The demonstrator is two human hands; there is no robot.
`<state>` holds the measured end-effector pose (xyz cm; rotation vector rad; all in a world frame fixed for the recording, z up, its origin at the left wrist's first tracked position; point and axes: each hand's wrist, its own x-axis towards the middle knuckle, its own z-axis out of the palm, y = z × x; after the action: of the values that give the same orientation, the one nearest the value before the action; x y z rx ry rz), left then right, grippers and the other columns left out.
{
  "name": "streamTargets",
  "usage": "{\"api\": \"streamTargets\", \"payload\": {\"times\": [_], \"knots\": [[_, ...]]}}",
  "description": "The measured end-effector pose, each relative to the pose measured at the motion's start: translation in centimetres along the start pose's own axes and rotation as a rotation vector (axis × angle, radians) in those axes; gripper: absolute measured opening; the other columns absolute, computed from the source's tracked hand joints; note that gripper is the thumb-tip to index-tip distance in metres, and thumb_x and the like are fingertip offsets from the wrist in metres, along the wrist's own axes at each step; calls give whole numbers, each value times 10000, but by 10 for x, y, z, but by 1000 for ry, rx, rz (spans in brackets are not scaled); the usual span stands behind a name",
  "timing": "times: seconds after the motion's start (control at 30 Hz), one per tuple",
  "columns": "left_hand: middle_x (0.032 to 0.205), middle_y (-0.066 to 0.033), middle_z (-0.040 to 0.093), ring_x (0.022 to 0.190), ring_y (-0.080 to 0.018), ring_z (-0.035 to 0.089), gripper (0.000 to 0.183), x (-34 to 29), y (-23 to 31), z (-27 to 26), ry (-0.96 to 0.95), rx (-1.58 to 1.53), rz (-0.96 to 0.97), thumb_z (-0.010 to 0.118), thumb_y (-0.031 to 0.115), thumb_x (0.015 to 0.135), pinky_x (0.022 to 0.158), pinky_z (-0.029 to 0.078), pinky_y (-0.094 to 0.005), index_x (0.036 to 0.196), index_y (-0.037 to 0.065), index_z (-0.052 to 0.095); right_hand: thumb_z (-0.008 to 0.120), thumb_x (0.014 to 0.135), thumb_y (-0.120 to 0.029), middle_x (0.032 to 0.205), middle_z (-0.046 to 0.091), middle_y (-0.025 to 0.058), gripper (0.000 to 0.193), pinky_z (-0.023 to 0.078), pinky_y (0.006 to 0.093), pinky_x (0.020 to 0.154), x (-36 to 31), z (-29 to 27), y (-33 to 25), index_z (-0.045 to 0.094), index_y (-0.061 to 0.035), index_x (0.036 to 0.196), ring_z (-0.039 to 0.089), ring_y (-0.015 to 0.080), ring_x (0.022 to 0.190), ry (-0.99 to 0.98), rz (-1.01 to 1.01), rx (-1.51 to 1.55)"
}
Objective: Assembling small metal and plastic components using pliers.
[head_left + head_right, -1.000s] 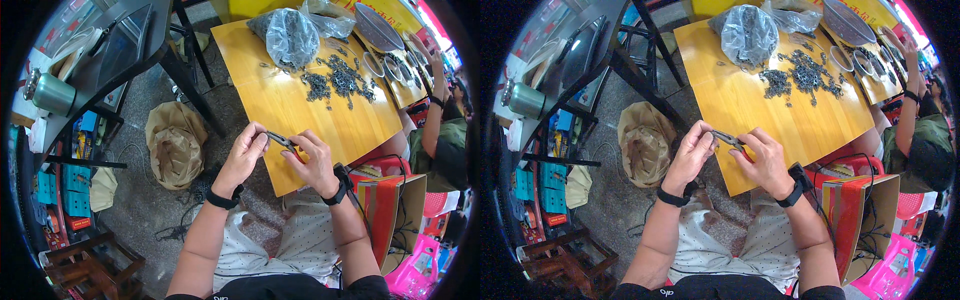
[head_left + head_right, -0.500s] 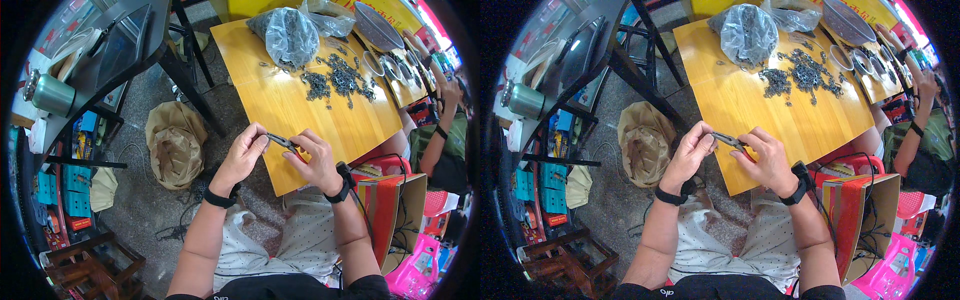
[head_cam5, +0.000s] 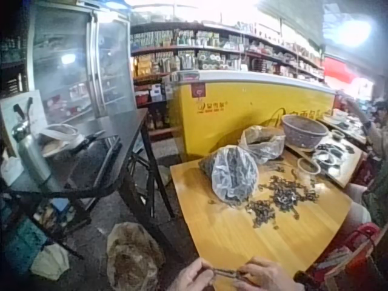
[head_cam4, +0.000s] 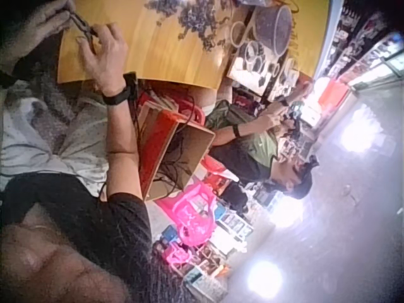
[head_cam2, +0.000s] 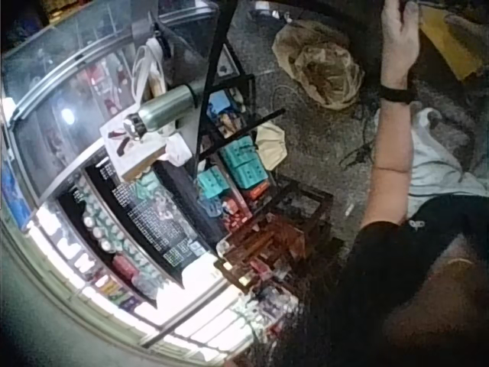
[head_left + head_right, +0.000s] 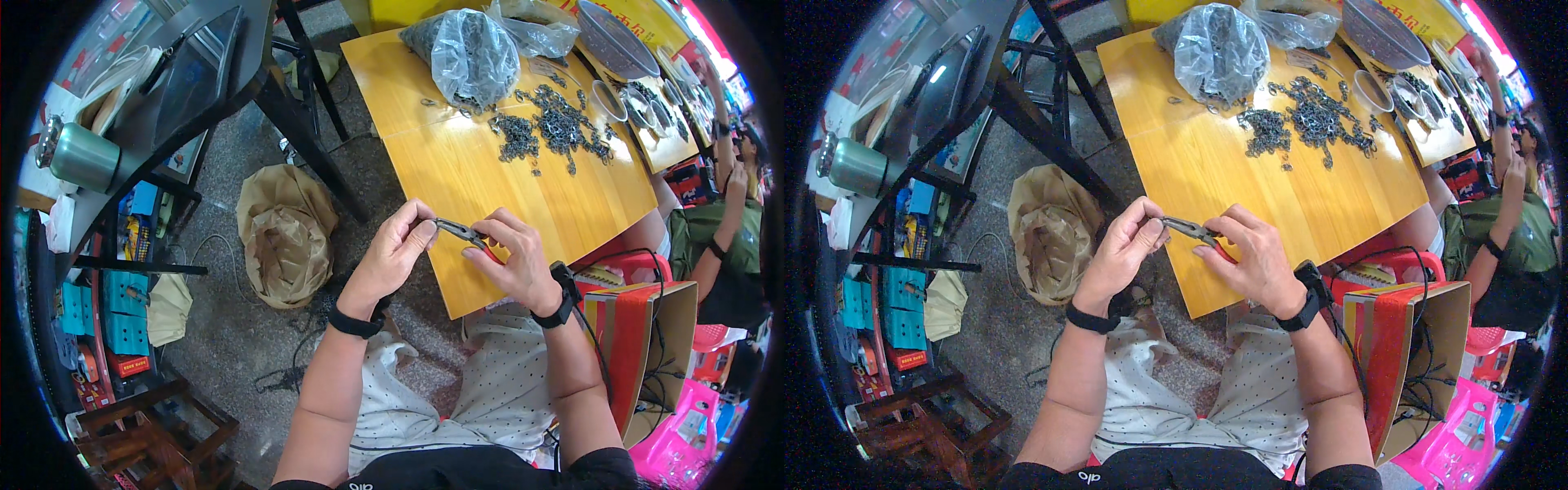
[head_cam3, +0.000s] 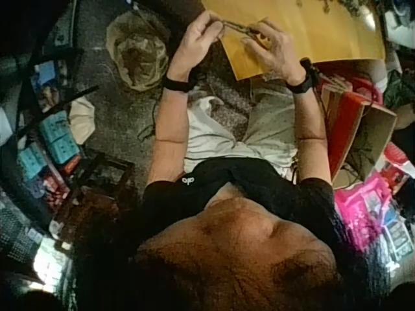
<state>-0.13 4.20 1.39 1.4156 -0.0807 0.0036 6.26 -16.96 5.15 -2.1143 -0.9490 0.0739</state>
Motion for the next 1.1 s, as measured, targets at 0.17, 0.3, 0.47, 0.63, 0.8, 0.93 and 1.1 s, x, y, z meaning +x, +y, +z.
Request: {"api": "streamTargets", "payload": {"times": [0.17,0.3,0.47,0.63,0.8,0.93,1.1], "knots": [[817,31,482,713,-48,404,135,-1,1,0,-12,-15,-8,512,200,1059,627,346,-209,1016,72,512,788,782,-153,848,609,160,277,507,386,684,0,0,-1,675,24,962,633,332,762,2,2,-7],[811,28,480,715,-51,406,141,-1,1,-1,-20,-3,-16,512,201,1059,632,350,-212,1009,68,507,787,781,-149,852,609,155,271,509,387,688,0,0,-1,676,20,961,634,329,773,14,-19,-16],[801,10,478,741,-84,440,141,-1,6,-3,-25,15,-51,531,147,1041,683,409,-250,962,33,506,787,777,-141,855,613,143,256,514,387,691,0,-1,2,682,4,961,635,319,778,22,-53,-46],[798,11,476,735,-83,437,143,-1,7,-4,-33,34,-42,532,150,1041,674,405,-249,960,35,507,787,773,-136,854,615,137,243,514,385,690,0,0,3,684,-4,949,636,312,777,28,-66,-58],[807,28,483,713,-52,408,152,-1,4,-3,-50,-6,-35,522,211,1054,629,354,-215,1024,62,513,789,763,-121,836,618,136,231,514,382,671,0,2,3,680,-5,930,636,307,758,73,-93,-67],[817,33,475,705,-50,402,159,-3,4,-1,-33,-192,-123,517,225,1057,617,346,-208,1049,66,524,789,757,-103,819,621,135,223,512,372,646,0,7,-2,677,-7,924,636,303,730,113,-67,-62],[819,39,467,702,-49,400,158,-2,1,4,14,-441,-175,502,200,1060,614,345,-205,1122,58,538,786,765,-100,828,627,137,220,514,371,651,-4,22,-4,674,-9,930,638,304,735,228,-38,-84]]}}
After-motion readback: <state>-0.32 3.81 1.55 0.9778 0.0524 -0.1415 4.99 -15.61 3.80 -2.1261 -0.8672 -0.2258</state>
